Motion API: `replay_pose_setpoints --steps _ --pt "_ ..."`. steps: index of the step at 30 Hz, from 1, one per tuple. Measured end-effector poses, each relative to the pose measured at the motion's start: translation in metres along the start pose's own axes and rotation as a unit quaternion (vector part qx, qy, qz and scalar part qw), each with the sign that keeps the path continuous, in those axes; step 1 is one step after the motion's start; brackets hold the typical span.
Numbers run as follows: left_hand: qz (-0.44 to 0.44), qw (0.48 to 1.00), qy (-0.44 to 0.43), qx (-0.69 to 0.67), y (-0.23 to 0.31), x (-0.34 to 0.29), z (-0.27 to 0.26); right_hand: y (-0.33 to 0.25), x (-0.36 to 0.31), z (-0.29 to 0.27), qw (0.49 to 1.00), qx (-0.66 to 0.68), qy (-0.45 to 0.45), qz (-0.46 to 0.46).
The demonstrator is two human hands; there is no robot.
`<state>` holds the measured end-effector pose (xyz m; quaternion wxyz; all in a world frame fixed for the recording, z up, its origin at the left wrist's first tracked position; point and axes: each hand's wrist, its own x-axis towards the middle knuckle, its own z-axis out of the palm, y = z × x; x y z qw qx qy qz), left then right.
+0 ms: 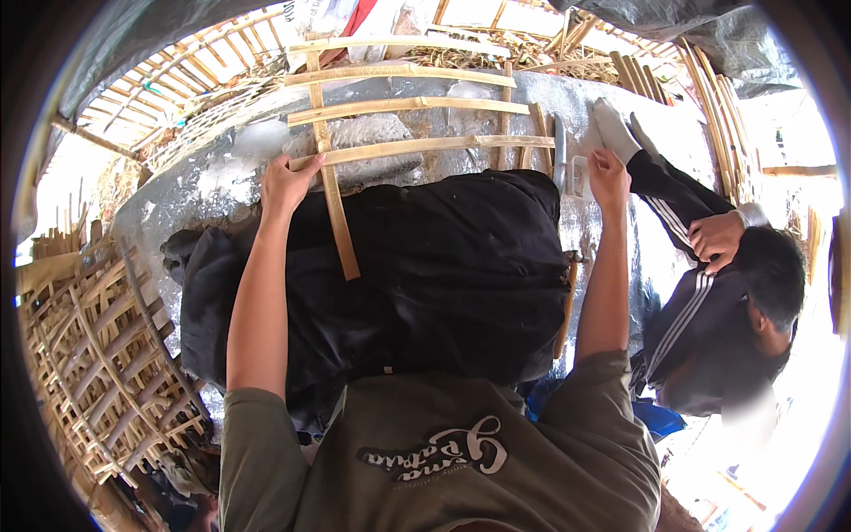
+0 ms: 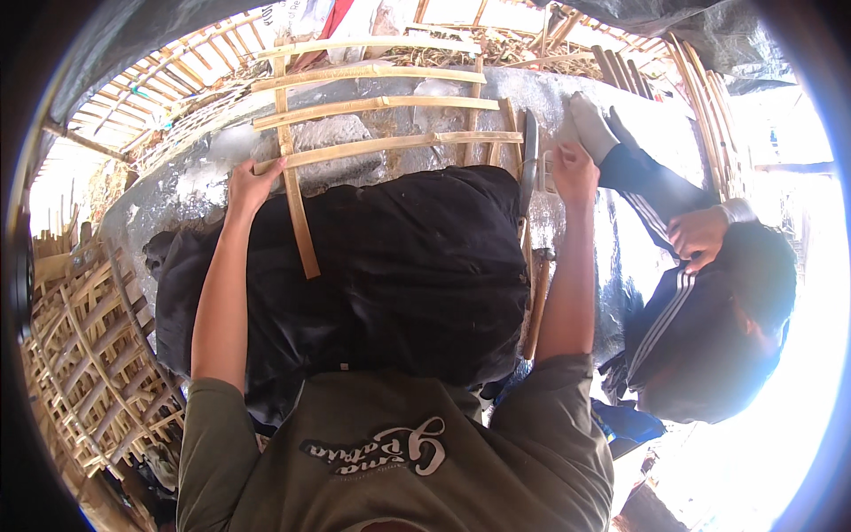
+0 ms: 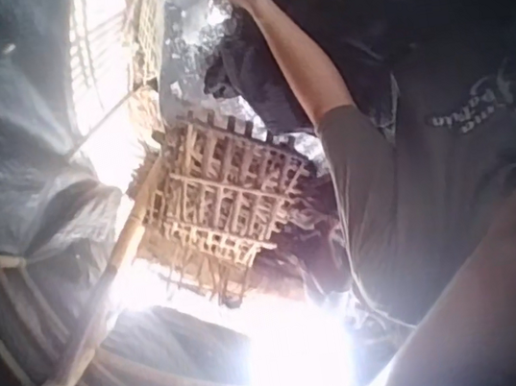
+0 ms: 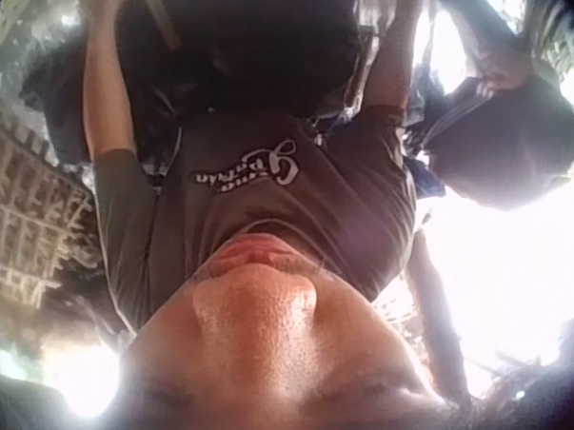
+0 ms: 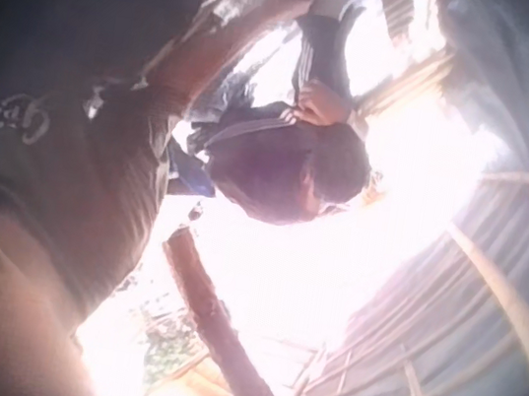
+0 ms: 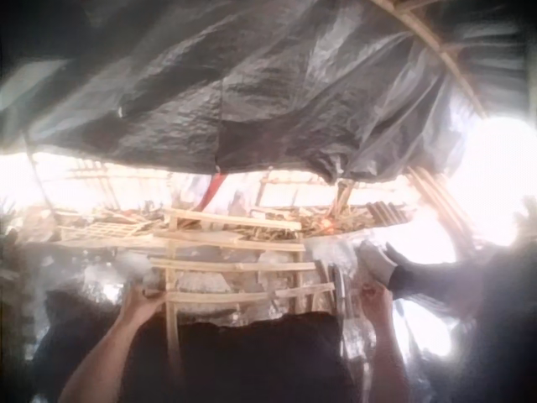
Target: The person assembles a bamboo structure by positioning thin bamboo strips and securing them with a hammer and nails. They repeatedly adjust the strips and hammer them into place on a partially built frame.
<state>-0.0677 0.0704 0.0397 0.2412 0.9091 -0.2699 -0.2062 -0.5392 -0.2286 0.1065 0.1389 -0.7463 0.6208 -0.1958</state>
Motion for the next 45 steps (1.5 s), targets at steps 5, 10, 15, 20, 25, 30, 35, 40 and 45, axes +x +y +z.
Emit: replay_pose_setpoints --steps 5,10,15,20,25,30,35,40,45 --pt "-0.01 1.0 -0.017 -0.019 0.003 -0.004 -0.004 0.092 0.011 0.036 0.969 -0.23 -0.018 -0.095" --pt "0.004 0.999 0.036 -0.024 -0.001 -0.006 0.003 0.115 0.021 0.059 0.96 -0.234 -0.037 -0.147" --pt "-0.022 0.998 0.034 -0.039 -0.002 -0.004 0.006 0.119 0.021 0.066 0.957 -0.233 -0.029 -0.172" --pt "-0.029 0.998 0.03 -0.041 0.0 -0.004 0.004 0.11 0.025 0.064 0.951 -0.262 -0.035 -0.161" --pt "-0.024 0.998 0.033 -0.052 -0.019 0.009 0.013 0.117 0.034 0.063 0.949 -0.31 0.028 -0.043" --pt "-0.041 0.998 -0.001 -0.056 0.004 -0.004 0.003 0.113 0.03 0.07 0.954 -0.3 0.017 0.004" --pt "-0.01 0.999 0.05 -0.008 -0.014 0.003 0.012 0.127 0.039 0.086 0.955 -0.292 -0.008 0.054" --pt "-0.023 0.999 0.035 -0.019 -0.008 0.001 0.01 0.126 0.047 0.09 0.951 -0.291 -0.046 0.098" --pt "-0.008 0.999 0.044 -0.017 -0.004 -0.003 0.006 0.109 0.045 0.088 0.949 -0.292 -0.069 0.098"
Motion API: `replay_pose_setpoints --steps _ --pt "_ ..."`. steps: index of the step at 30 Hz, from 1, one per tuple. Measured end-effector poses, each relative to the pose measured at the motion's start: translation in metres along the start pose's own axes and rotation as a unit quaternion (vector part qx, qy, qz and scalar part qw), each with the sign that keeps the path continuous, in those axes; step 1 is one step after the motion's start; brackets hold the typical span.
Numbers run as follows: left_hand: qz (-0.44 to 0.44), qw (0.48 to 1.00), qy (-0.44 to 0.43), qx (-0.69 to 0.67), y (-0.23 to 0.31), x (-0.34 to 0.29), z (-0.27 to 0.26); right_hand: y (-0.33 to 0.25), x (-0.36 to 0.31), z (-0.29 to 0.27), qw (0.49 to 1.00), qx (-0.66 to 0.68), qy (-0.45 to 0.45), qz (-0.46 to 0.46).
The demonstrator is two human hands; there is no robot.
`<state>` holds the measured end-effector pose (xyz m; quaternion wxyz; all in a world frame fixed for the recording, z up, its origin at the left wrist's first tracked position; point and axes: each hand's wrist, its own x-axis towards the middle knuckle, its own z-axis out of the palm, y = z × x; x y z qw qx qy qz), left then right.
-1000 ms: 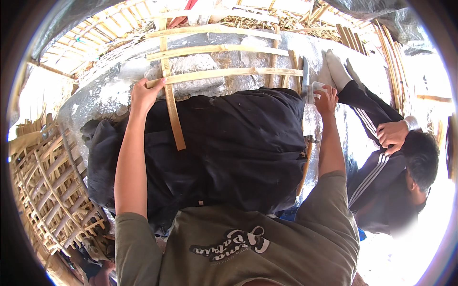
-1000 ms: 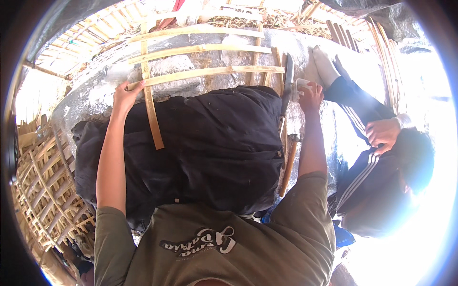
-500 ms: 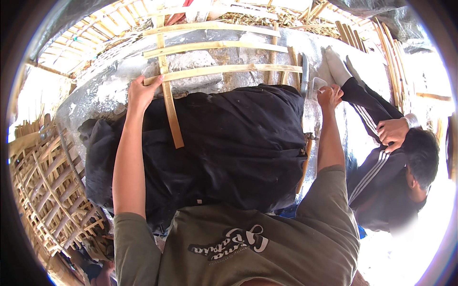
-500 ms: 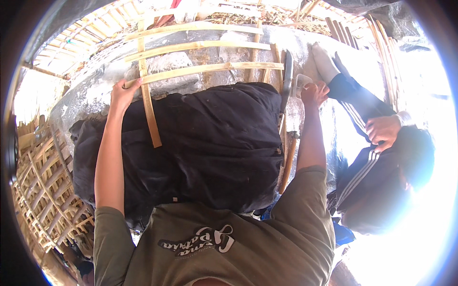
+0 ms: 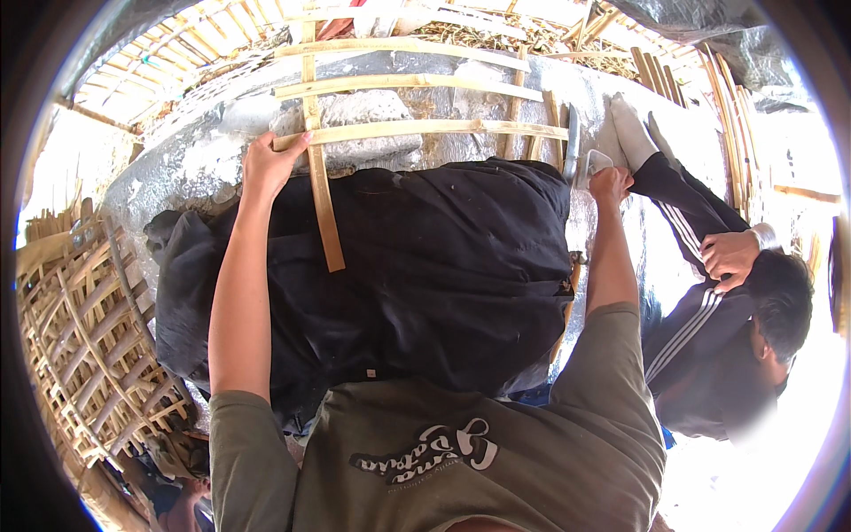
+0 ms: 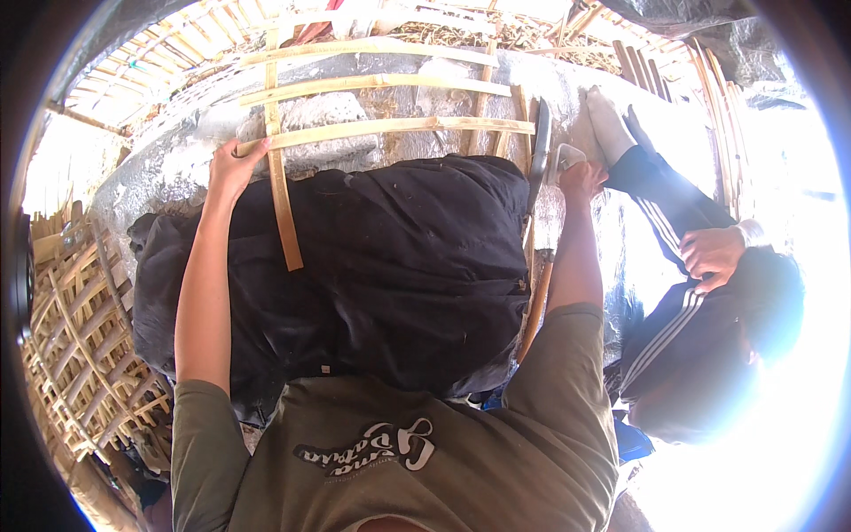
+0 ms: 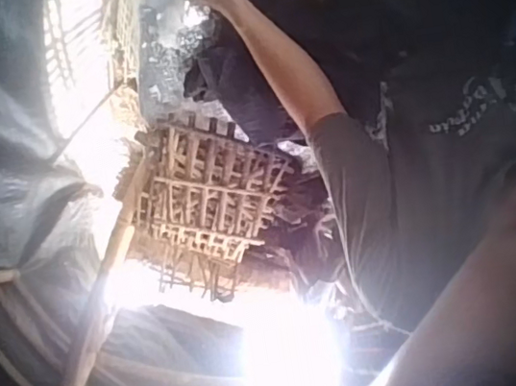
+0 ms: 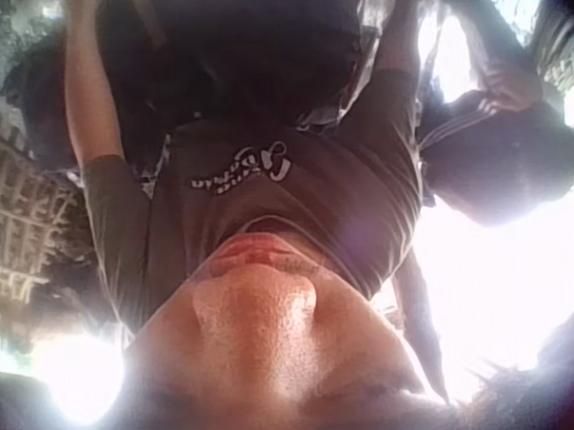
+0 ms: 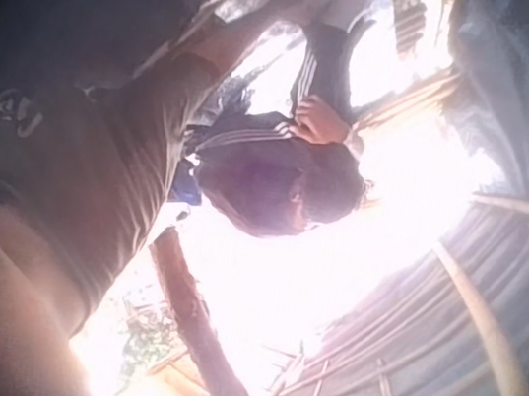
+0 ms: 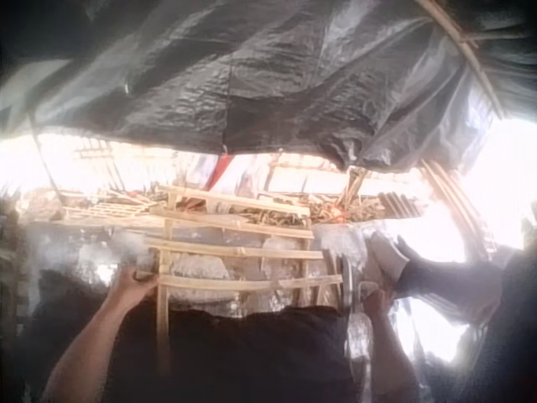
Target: The person assembles a bamboo structure by positioning thin bamboo strips and securing them with a hammer and nails. They repeatedly adjust the strips and hammer them into place on a partially built frame.
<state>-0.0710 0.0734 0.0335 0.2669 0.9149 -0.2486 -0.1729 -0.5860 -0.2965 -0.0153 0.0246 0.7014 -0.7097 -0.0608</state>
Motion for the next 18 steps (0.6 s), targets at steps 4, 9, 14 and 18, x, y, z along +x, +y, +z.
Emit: replay_pose_setpoints --steps 4,9,14,18 --pt "0.001 1.0 0.0 -0.008 0.004 -0.001 0.0 -0.001 -0.005 -0.008 1.0 -0.013 0.001 -0.017" --pt "0.003 1.0 0.006 -0.013 -0.001 0.001 0.002 -0.002 -0.008 -0.011 0.998 -0.031 0.001 -0.05" --pt "0.003 1.0 -0.002 -0.018 -0.004 0.002 0.003 0.001 -0.001 0.0 0.997 -0.051 0.001 -0.06" --pt "-0.031 0.998 -0.053 -0.024 0.009 -0.001 -0.006 0.01 0.005 0.004 0.997 -0.054 -0.009 -0.059"
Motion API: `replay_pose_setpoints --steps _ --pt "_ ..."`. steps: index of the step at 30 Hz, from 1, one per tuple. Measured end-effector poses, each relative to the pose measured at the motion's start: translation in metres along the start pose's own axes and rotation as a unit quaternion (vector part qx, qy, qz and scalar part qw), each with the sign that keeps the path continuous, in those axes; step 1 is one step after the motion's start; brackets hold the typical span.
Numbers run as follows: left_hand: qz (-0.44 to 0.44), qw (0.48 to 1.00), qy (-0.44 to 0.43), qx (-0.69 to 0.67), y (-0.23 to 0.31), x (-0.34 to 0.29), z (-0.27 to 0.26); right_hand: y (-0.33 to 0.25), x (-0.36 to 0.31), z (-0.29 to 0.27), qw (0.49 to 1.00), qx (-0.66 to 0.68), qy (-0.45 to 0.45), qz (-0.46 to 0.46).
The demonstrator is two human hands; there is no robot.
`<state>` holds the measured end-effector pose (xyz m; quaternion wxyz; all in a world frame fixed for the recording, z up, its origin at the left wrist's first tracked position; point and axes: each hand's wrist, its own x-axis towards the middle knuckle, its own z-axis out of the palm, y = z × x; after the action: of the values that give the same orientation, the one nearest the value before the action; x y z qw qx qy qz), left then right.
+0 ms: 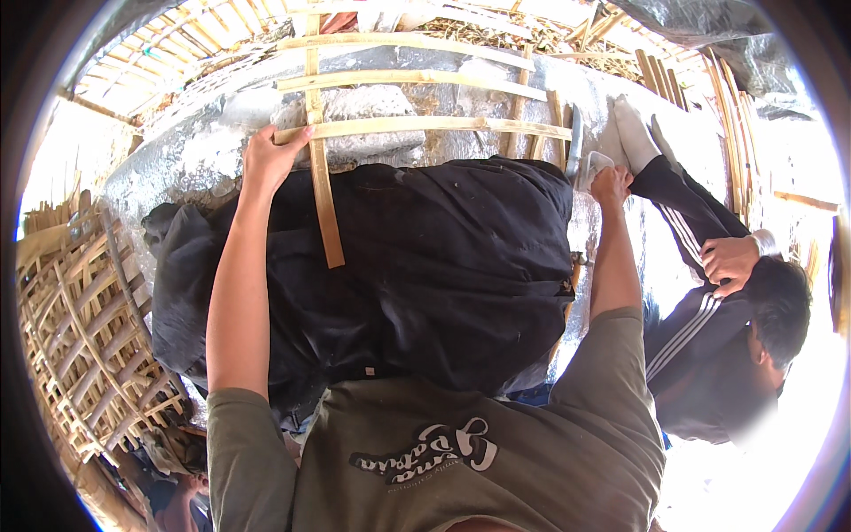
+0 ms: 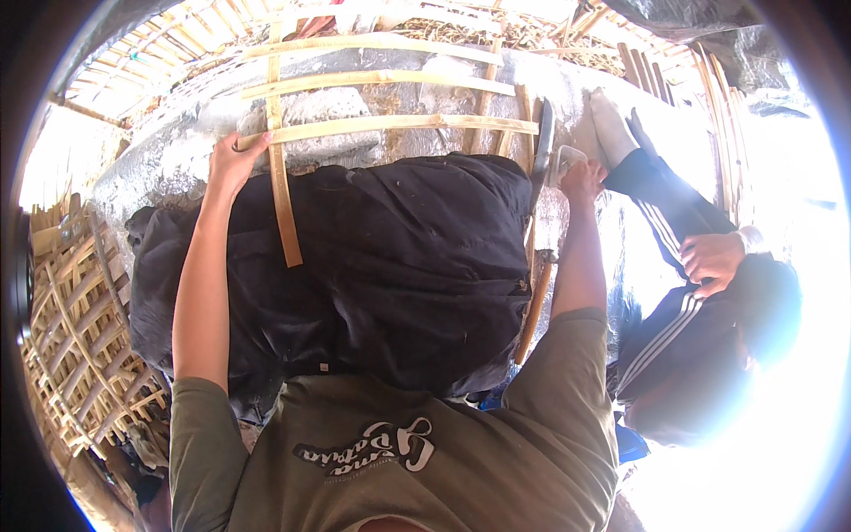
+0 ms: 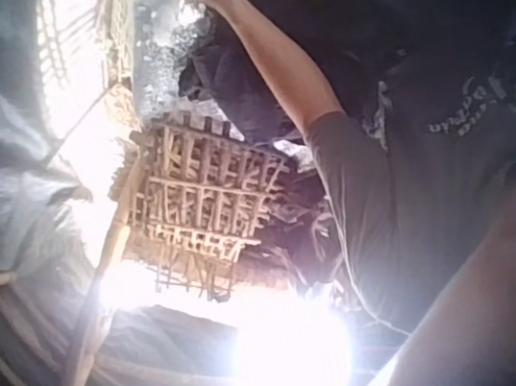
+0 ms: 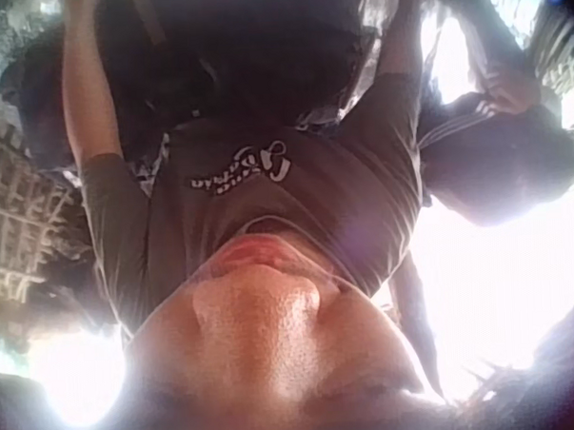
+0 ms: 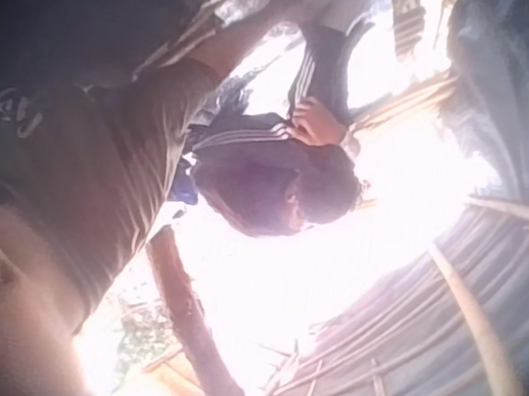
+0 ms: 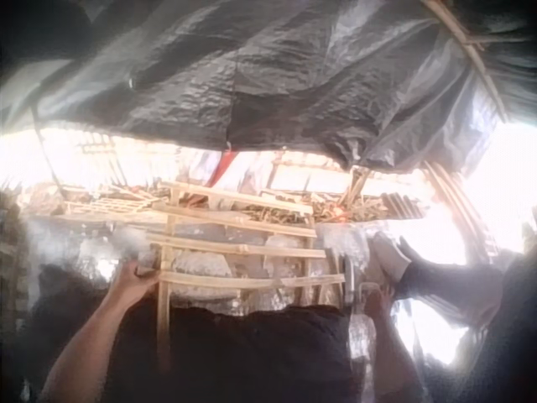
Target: The person assembles a bamboo structure by positioning thin bamboo strips and securing them with a hammer and nails. They repeatedly adjust the strips and hammer them into place on a partially built frame.
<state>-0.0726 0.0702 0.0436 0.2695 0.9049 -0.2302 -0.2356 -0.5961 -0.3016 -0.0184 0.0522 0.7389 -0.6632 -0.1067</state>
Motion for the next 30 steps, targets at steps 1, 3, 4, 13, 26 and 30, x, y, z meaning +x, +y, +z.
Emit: replay_pose_setpoints --steps 1,3,4,13,26,30 --pt "-0.003 1.0 -0.01 -0.002 0.005 -0.002 -0.001 0.004 0.003 0.002 1.0 -0.002 0.0 0.006" --pt "-0.008 0.999 -0.029 -0.01 0.009 -0.005 -0.005 0.005 0.003 0.003 1.0 0.017 0.009 0.011" --pt "-0.009 0.999 -0.04 -0.017 0.01 -0.005 -0.006 0.008 0.001 0.003 0.999 0.035 0.02 0.012" --pt "0.049 0.997 0.05 0.013 -0.006 0.0 0.007 0.007 -0.012 -0.048 0.932 0.263 0.232 -0.085" --pt "0.024 0.997 0.07 0.0 -0.011 0.0 0.01 -0.143 -0.107 -0.2 0.74 0.607 0.149 -0.251" --pt "-0.04 0.999 0.001 0.007 -0.004 0.0 0.005 -0.193 -0.127 -0.224 0.708 0.619 0.119 -0.317"
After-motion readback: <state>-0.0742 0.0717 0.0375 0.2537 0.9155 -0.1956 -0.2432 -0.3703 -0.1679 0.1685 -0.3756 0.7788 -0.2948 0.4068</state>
